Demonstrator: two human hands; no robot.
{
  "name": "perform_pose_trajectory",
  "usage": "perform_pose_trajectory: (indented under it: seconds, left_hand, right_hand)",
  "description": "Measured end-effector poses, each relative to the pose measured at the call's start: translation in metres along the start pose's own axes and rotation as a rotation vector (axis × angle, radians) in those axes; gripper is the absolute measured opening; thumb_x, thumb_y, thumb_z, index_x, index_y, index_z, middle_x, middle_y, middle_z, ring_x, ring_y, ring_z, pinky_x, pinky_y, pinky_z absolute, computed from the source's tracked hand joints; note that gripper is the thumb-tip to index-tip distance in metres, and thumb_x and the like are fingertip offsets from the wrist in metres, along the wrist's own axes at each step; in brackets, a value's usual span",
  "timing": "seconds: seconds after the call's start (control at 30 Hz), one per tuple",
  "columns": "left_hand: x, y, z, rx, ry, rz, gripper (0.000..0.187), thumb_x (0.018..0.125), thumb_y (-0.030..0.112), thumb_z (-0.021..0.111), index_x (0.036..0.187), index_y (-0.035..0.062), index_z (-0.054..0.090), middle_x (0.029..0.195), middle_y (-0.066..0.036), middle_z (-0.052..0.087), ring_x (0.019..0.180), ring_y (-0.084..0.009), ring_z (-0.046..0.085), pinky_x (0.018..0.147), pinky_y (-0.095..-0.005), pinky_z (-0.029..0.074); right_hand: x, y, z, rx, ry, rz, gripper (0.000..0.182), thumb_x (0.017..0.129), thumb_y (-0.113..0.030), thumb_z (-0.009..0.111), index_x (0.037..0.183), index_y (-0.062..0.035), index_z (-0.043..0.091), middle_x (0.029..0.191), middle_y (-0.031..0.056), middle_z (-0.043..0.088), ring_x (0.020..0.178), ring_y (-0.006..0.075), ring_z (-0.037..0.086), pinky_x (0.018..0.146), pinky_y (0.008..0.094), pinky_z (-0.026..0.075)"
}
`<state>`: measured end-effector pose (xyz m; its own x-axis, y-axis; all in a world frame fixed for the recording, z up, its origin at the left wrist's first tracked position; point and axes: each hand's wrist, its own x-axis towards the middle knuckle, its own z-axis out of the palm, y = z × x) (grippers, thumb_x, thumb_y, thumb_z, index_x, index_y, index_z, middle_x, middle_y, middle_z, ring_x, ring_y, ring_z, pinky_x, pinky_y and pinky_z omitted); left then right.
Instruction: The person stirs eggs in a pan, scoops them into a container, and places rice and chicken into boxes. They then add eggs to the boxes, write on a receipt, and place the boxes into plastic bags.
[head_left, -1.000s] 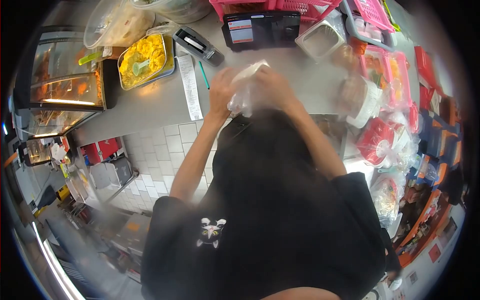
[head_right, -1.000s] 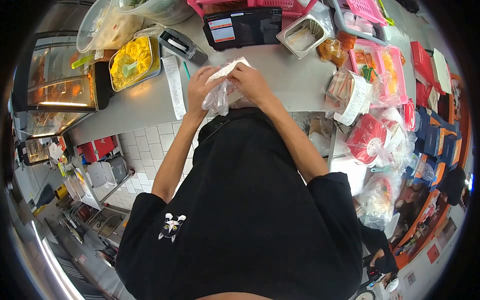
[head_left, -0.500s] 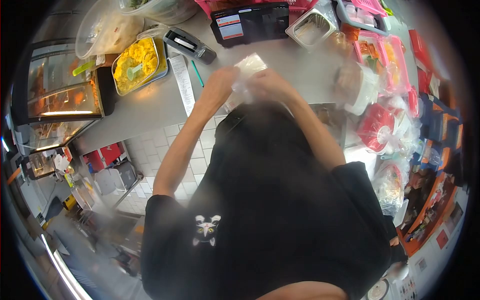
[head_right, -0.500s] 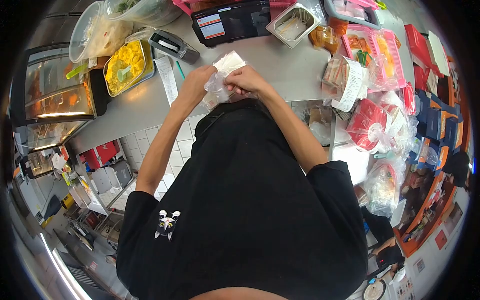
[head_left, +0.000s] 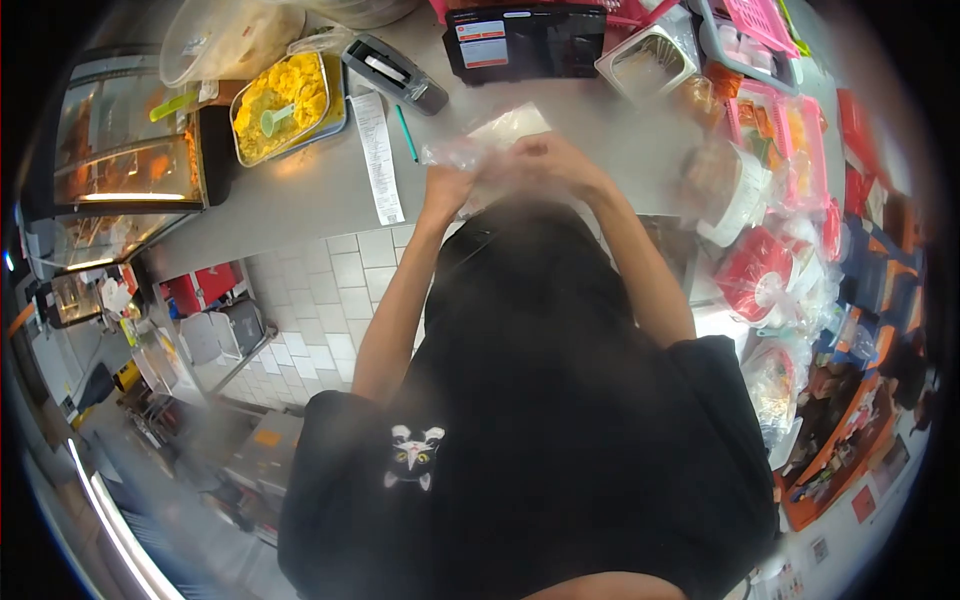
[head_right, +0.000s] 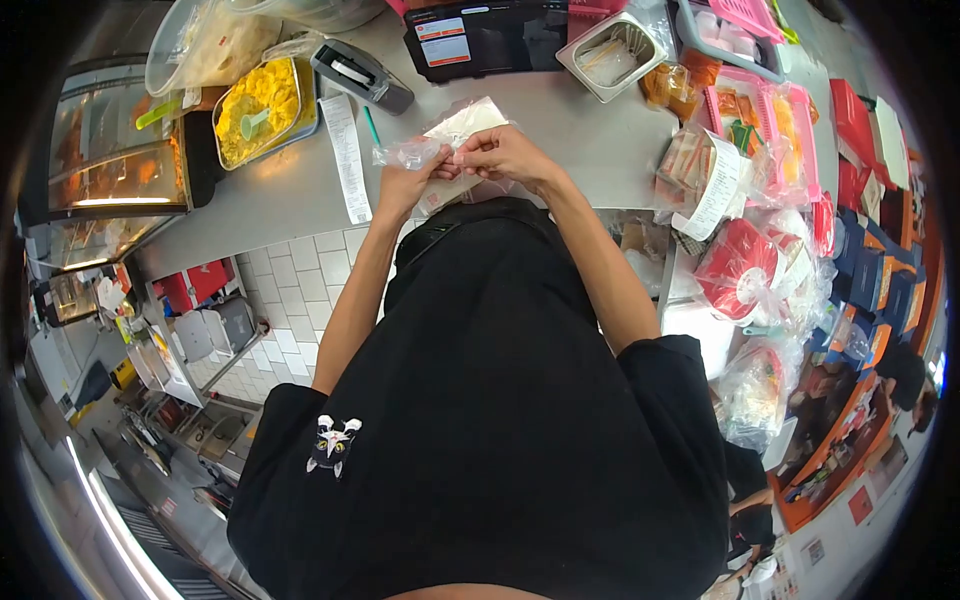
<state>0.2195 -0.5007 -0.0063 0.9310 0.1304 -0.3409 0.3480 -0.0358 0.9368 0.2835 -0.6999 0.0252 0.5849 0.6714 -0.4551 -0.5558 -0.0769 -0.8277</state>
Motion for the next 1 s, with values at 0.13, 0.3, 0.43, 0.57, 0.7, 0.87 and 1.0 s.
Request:
perform_pose_trajectory:
  seconds: [0.13, 0.3, 0.43, 0.57, 0.7, 0.87, 1.0]
  left_hand:
    - [0.003, -0.003, -0.001, -0.086, -0.017, 0.006, 0.016, 0.091, 0.010, 0.067, 0.094, -0.0045, 0.061, 0.079, -0.013, 0.070, 0.068, -0.0178, 0.070, 0.061, -0.0265, 0.057]
    - [0.003, -0.003, -0.002, -0.060, -0.061, 0.020, 0.016, 0.091, 0.010, 0.067, 0.094, -0.0047, 0.062, 0.080, -0.014, 0.070, 0.068, -0.0183, 0.070, 0.061, -0.0264, 0.058]
    - [0.003, 0.005, -0.002, -0.092, -0.092, 0.053, 0.016, 0.091, 0.009, 0.067, 0.094, -0.0064, 0.063, 0.081, -0.014, 0.070, 0.069, -0.0189, 0.070, 0.062, -0.0272, 0.058]
    - [0.001, 0.013, 0.001, -0.158, -0.039, -0.086, 0.019, 0.091, 0.010, 0.067, 0.093, -0.0089, 0.063, 0.080, -0.014, 0.070, 0.069, -0.0193, 0.070, 0.062, -0.0273, 0.058]
    - [0.003, -0.003, 0.001, 0.093, 0.011, -0.078, 0.018, 0.090, 0.010, 0.067, 0.093, -0.0076, 0.064, 0.083, -0.015, 0.070, 0.068, -0.0193, 0.070, 0.061, -0.0271, 0.058]
    - [-0.004, 0.017, 0.005, -0.195, -0.039, -0.023, 0.016, 0.088, -0.003, 0.054, 0.096, -0.0012, 0.067, 0.087, -0.013, 0.070, 0.065, -0.0151, 0.069, 0.057, -0.0249, 0.056]
    - [-0.003, 0.044, -0.007, 0.308, -0.236, 0.209, 0.039, 0.076, -0.007, 0.050, 0.109, 0.0033, 0.067, 0.084, -0.007, 0.068, 0.063, -0.0096, 0.064, 0.055, -0.0244, 0.054]
  right_hand:
    - [0.000, 0.000, 0.008, -0.001, 0.154, -0.015, 0.015, 0.086, -0.013, 0.073, 0.093, -0.0005, 0.068, 0.072, -0.0004, 0.063, 0.058, 0.0033, 0.050, 0.050, 0.0183, 0.037]
    - [0.001, -0.001, 0.012, -0.055, 0.193, -0.023, 0.013, 0.085, -0.012, 0.073, 0.091, -0.0006, 0.069, 0.070, -0.0006, 0.063, 0.057, 0.0032, 0.051, 0.049, 0.0184, 0.037]
    - [0.004, 0.002, 0.024, -0.235, 0.349, -0.115, 0.013, 0.085, -0.012, 0.072, 0.088, 0.0004, 0.069, 0.068, 0.0016, 0.064, 0.058, 0.0040, 0.054, 0.050, 0.0191, 0.040]
    - [0.000, 0.002, 0.037, -0.416, 0.513, -0.183, 0.016, 0.085, -0.013, 0.072, 0.086, 0.0019, 0.069, 0.067, 0.0045, 0.066, 0.060, 0.0060, 0.058, 0.053, 0.0222, 0.045]
    - [-0.004, 0.002, 0.044, -0.563, 0.476, -0.354, 0.020, 0.084, -0.016, 0.071, 0.085, 0.0037, 0.069, 0.070, 0.0108, 0.068, 0.062, 0.0142, 0.063, 0.059, 0.0282, 0.050]
    - [0.003, 0.002, 0.032, -0.804, 0.722, -0.474, 0.009, 0.084, -0.006, 0.063, 0.083, 0.0027, 0.062, 0.080, 0.0183, 0.063, 0.073, 0.0325, 0.062, 0.068, 0.0402, 0.049]
    - [0.018, 0.019, 0.027, -0.968, 0.785, -0.551, 0.006, 0.084, -0.004, 0.060, 0.087, 0.0008, 0.058, 0.081, 0.0188, 0.059, 0.075, 0.0355, 0.060, 0.067, 0.0422, 0.048]
